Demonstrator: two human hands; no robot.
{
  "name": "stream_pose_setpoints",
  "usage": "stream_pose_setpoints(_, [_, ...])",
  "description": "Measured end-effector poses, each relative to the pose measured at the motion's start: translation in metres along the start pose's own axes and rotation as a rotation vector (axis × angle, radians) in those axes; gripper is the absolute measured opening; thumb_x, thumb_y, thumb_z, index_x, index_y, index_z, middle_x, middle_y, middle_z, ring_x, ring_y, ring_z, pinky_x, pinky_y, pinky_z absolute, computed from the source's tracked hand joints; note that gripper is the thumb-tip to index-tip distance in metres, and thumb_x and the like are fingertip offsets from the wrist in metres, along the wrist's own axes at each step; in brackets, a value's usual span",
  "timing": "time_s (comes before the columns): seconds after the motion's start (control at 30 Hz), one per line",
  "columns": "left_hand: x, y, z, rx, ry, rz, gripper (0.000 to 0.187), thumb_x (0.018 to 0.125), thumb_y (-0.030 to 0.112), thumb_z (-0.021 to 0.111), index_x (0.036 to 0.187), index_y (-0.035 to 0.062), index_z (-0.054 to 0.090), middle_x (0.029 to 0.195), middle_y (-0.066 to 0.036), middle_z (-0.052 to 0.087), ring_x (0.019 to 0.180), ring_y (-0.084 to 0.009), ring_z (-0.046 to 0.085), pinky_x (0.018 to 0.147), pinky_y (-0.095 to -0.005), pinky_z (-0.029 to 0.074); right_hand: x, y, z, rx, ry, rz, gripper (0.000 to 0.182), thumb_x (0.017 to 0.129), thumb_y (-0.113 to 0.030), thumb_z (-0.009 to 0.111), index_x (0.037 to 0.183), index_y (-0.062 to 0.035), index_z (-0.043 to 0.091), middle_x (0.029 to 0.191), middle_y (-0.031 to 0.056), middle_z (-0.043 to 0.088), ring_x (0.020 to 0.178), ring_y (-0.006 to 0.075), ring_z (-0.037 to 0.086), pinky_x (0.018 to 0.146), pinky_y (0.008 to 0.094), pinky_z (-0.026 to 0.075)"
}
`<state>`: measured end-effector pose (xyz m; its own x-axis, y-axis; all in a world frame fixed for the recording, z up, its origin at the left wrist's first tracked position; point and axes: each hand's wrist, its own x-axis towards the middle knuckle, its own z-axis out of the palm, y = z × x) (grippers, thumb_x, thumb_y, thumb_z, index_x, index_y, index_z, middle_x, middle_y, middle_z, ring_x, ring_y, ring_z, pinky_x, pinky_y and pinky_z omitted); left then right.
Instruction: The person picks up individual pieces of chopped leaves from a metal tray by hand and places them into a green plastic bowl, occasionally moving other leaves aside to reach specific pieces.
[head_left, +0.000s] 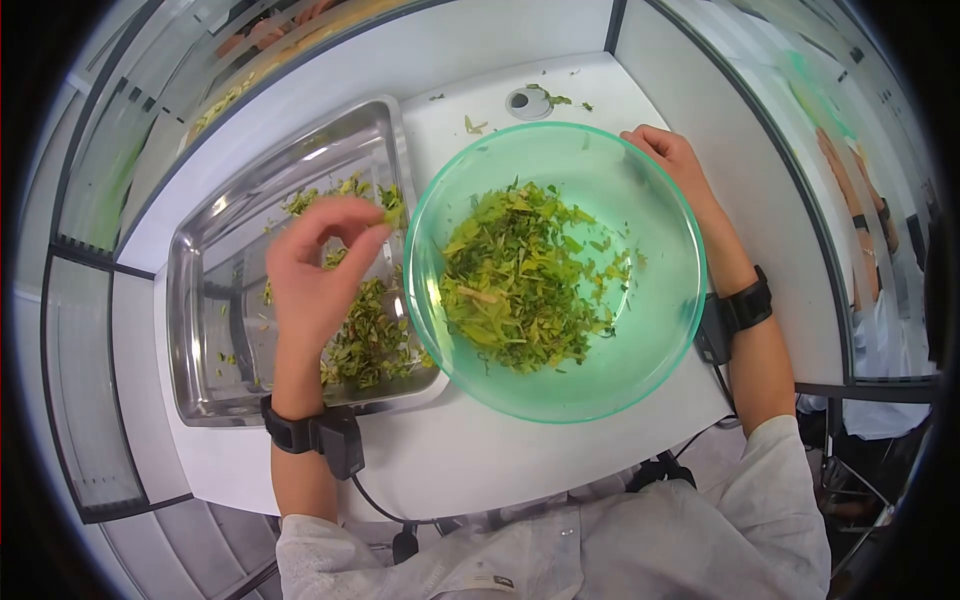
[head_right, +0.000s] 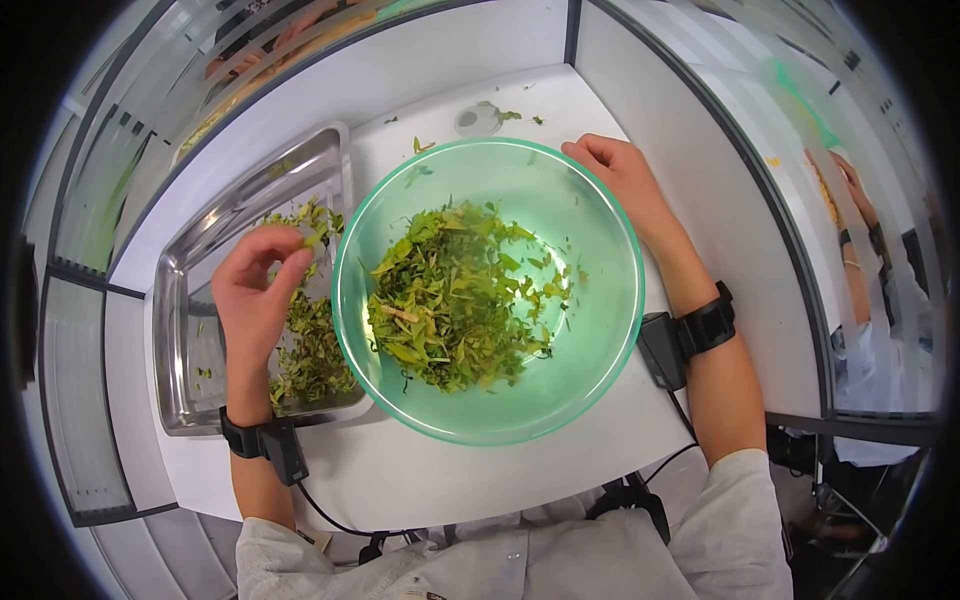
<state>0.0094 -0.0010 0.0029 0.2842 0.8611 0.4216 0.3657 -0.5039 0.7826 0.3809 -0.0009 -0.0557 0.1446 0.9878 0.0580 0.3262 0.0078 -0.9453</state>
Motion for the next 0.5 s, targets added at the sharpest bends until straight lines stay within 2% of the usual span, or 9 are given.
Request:
stream_pose_setpoints(0.03, [0.000, 0.003, 0.000, -0.133, -0.051, 0.065, 0.018, 0.077, -0.004, 0.070, 0.092, 0.0063, 0.072, 0.083, -0.003, 0.069, 0.073, -0.0126, 0.061, 0.070, -0.0254, 0.049, 0.001, 0.001, -0.001, 0.003, -0.006, 0.006, 0.033, 0.095, -0.029, 0.059, 0.076, -0.0026, 0.062, 0.063, -0.0049, 0.051, 0.059, 0.0023, 0.045, 0.054, 0.0212, 0.038])
stream_pose_setpoints(0.07, [0.001, 0.007, 0.000, -0.133, -0.051, 0.067, 0.018, 0.077, -0.004, 0.070, 0.092, 0.0063, 0.072, 0.083, -0.003, 0.069, 0.073, -0.0126, 0.061, 0.070, -0.0254, 0.049, 0.001, 0.001, -0.001, 0.002, -0.005, 0.004, 0.033, 0.095, -0.029, 0.059, 0.076, -0.0026, 0.062, 0.063, -0.0049, 0.051, 0.059, 0.0023, 0.045, 0.054, 0.0212, 0.038])
stream_pose_setpoints(0.13, [0.002, 0.010, 0.000, -0.007, -0.332, 0.190, 0.024, 0.077, -0.006, 0.067, 0.096, 0.0066, 0.072, 0.090, -0.004, 0.070, 0.080, -0.0169, 0.062, 0.075, -0.0288, 0.049, 0.001, 0.002, -0.001, 0.001, -0.010, -0.004, 0.032, 0.095, -0.029, 0.059, 0.076, -0.0027, 0.062, 0.064, -0.0050, 0.051, 0.059, 0.0022, 0.045, 0.054, 0.0211, 0.038])
stream_pose_setpoints(0.17, [0.002, 0.009, 0.000, 0.014, -0.361, 0.204, 0.030, 0.076, -0.009, 0.064, 0.099, 0.0078, 0.072, 0.095, -0.004, 0.071, 0.087, -0.0196, 0.062, 0.077, -0.0303, 0.050, 0.001, 0.002, 0.000, 0.001, -0.012, -0.003, 0.032, 0.095, -0.029, 0.059, 0.076, -0.0027, 0.062, 0.064, -0.0050, 0.051, 0.059, 0.0022, 0.045, 0.054, 0.0211, 0.038])
stream_pose_setpoints(0.3, [0.004, 0.012, -0.001, 0.018, -0.352, 0.201, 0.033, 0.075, -0.012, 0.058, 0.097, 0.0074, 0.072, 0.098, -0.003, 0.071, 0.096, -0.0219, 0.060, 0.080, -0.0313, 0.049, -0.001, -0.002, 0.001, 0.003, 0.010, -0.008, 0.032, 0.095, -0.028, 0.059, 0.076, -0.0027, 0.062, 0.064, -0.0053, 0.051, 0.059, 0.0020, 0.045, 0.053, 0.0211, 0.038])
stream_pose_setpoints(0.37, [0.004, 0.012, -0.002, 0.081, -0.443, 0.194, 0.035, 0.072, -0.012, 0.052, 0.095, 0.0079, 0.071, 0.108, -0.002, 0.069, 0.109, -0.0262, 0.054, 0.090, -0.0359, 0.044, 0.000, 0.001, 0.001, 0.003, 0.005, -0.013, 0.032, 0.095, -0.028, 0.059, 0.076, -0.0026, 0.062, 0.064, -0.0053, 0.051, 0.059, 0.0019, 0.045, 0.053, 0.0211, 0.038])
stream_pose_setpoints(0.4, [0.004, 0.014, -0.002, 0.081, -0.444, 0.193, 0.035, 0.072, -0.012, 0.052, 0.095, 0.0079, 0.071, 0.108, -0.002, 0.069, 0.109, -0.0262, 0.054, 0.090, -0.0359, 0.044, 0.001, 0.002, 0.000, 0.008, 0.002, -0.016, 0.032, 0.095, -0.028, 0.059, 0.076, -0.0025, 0.062, 0.064, -0.0052, 0.051, 0.059, 0.0019, 0.045, 0.053, 0.0211, 0.038])
stream_pose_setpoints(0.47, [0.004, 0.017, -0.002, 0.184, -0.477, 0.261, 0.033, 0.072, -0.007, 0.048, 0.092, 0.0083, 0.070, 0.119, -0.007, 0.065, 0.122, -0.0312, 0.045, 0.097, -0.0427, 0.040, 0.000, 0.000, 0.000, 0.001, 0.003, -0.016, 0.033, 0.095, -0.029, 0.059, 0.076, -0.0024, 0.062, 0.063, -0.0052, 0.051, 0.059, 0.0020, 0.045, 0.053, 0.0212, 0.038])
stream_pose_setpoints(0.5, [0.005, 0.017, -0.005, 0.210, -0.520, 0.290, 0.025, 0.075, 0.009, 0.052, 0.093, 0.0083, 0.070, 0.126, -0.007, 0.062, 0.126, -0.0339, 0.042, 0.105, -0.0466, 0.031, 0.001, 0.002, 0.000, -0.006, 0.007, -0.018, 0.033, 0.095, -0.029, 0.059, 0.076, -0.0024, 0.061, 0.063, -0.0051, 0.051, 0.059, 0.0021, 0.044, 0.053, 0.0213, 0.037])
